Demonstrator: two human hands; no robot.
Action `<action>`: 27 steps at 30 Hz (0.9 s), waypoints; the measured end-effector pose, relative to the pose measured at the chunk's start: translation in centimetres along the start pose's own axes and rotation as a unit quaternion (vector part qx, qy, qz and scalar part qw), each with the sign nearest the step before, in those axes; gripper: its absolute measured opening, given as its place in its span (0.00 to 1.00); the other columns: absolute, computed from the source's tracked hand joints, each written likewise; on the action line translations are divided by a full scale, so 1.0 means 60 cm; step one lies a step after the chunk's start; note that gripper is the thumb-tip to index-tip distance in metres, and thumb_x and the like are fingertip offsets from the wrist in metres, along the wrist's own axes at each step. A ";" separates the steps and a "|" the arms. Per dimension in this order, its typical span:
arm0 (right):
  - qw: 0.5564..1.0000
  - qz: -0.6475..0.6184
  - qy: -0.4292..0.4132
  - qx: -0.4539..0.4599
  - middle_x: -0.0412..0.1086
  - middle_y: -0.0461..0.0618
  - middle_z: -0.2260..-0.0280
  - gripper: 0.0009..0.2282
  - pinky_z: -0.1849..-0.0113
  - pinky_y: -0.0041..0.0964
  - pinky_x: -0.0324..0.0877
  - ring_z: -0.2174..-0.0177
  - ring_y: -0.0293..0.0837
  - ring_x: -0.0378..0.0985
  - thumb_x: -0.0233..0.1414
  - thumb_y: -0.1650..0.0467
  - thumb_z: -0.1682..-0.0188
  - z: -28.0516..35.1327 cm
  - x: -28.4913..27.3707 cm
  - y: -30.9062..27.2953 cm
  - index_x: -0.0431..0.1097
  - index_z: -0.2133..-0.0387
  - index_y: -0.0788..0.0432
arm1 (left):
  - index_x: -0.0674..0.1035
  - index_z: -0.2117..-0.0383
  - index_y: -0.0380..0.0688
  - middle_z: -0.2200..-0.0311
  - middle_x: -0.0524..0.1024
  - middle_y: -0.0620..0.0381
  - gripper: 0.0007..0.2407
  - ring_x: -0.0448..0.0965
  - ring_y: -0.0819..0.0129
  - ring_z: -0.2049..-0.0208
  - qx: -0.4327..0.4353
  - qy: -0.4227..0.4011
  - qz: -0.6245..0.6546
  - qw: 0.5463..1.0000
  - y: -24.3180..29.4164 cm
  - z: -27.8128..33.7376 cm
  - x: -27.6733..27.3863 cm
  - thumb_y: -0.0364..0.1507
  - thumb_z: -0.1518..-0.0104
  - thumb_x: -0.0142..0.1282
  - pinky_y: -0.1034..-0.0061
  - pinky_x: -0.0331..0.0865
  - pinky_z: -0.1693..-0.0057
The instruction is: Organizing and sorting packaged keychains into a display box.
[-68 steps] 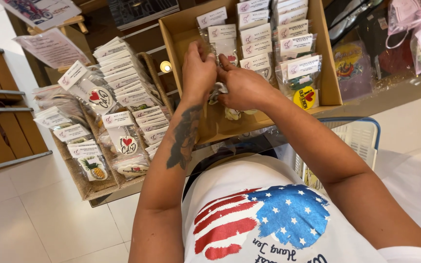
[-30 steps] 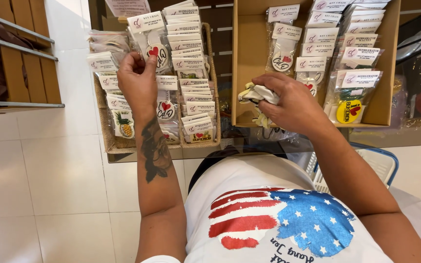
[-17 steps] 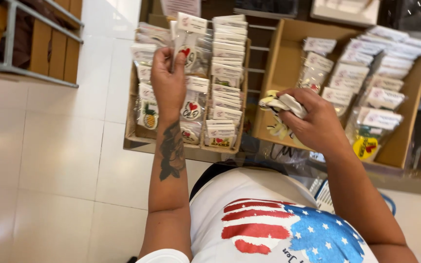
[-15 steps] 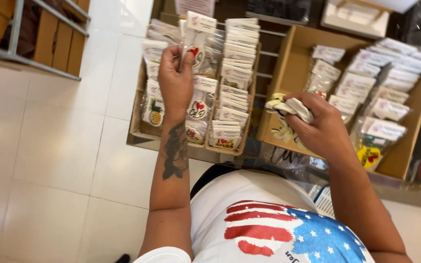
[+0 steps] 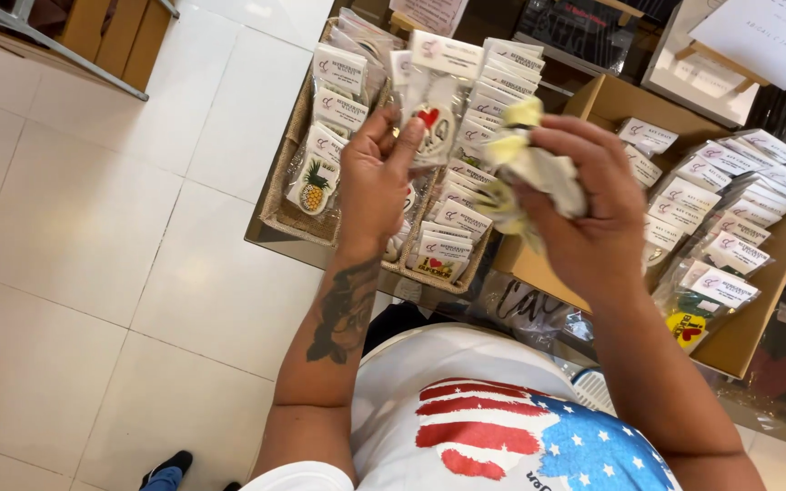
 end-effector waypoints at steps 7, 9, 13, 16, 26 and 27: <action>0.988 0.143 -0.054 -0.008 0.60 0.58 0.41 0.21 0.45 0.51 0.76 0.45 0.58 0.65 0.62 0.84 0.56 -0.024 0.026 0.052 0.74 0.50 0.56 | 0.75 0.43 0.39 0.63 0.83 0.47 0.17 0.80 0.74 0.74 0.026 -0.050 -0.053 0.997 0.006 0.033 0.026 0.15 0.39 0.53 0.85 0.77 0.70; 0.989 0.138 0.045 -0.006 0.65 0.59 0.44 0.16 0.62 0.37 0.74 0.58 0.48 0.75 0.63 0.82 0.46 -0.028 -0.001 0.043 0.72 0.47 0.63 | 0.77 0.50 0.35 0.63 0.83 0.46 0.12 0.84 0.68 0.68 0.028 -0.015 0.015 0.999 0.021 0.032 0.019 0.20 0.39 0.57 0.78 0.85 0.66; 0.989 0.146 0.025 -0.021 0.60 0.57 0.41 0.21 0.52 0.43 0.84 0.48 0.55 0.71 0.64 0.85 0.55 -0.005 0.012 0.028 0.73 0.49 0.58 | 0.72 0.44 0.28 0.62 0.83 0.43 0.17 0.85 0.68 0.69 -0.003 -0.049 -0.031 0.998 0.019 0.041 0.063 0.22 0.40 0.55 0.84 0.82 0.65; 0.980 0.194 -0.022 -0.031 0.59 0.55 0.37 0.26 0.44 0.49 0.66 0.43 0.55 0.67 0.62 0.82 0.57 0.025 -0.008 0.049 0.75 0.45 0.47 | 0.75 0.45 0.36 0.55 0.81 0.49 0.22 0.80 0.70 0.58 0.022 -0.145 0.036 0.989 -0.014 0.046 0.097 0.07 0.46 0.43 0.83 0.75 0.55; 0.941 0.023 0.025 0.338 0.71 0.61 0.52 0.10 0.43 0.57 0.62 0.49 0.60 0.73 0.58 0.75 0.50 0.127 -0.155 0.076 0.79 0.56 0.55 | 0.75 0.53 0.45 0.59 0.79 0.53 0.13 0.78 0.68 0.57 -0.016 -0.152 0.012 0.988 -0.164 0.036 0.242 0.22 0.42 0.64 0.65 0.83 0.55; 0.912 0.022 -0.011 0.409 0.71 0.67 0.55 0.08 0.45 0.63 0.62 0.53 0.65 0.73 0.57 0.74 0.49 0.123 -0.159 0.056 0.79 0.58 0.59 | 0.74 0.51 0.43 0.56 0.78 0.50 0.14 0.74 0.64 0.52 -0.004 -0.164 -0.027 0.986 -0.188 0.036 0.258 0.22 0.42 0.63 0.60 0.79 0.49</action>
Point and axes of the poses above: each hand's wrist, its own z-axis away from the middle knuckle, its own x-axis out of the palm, y = z × x, the point moved 1 cm from there along -z, towards the middle knuckle
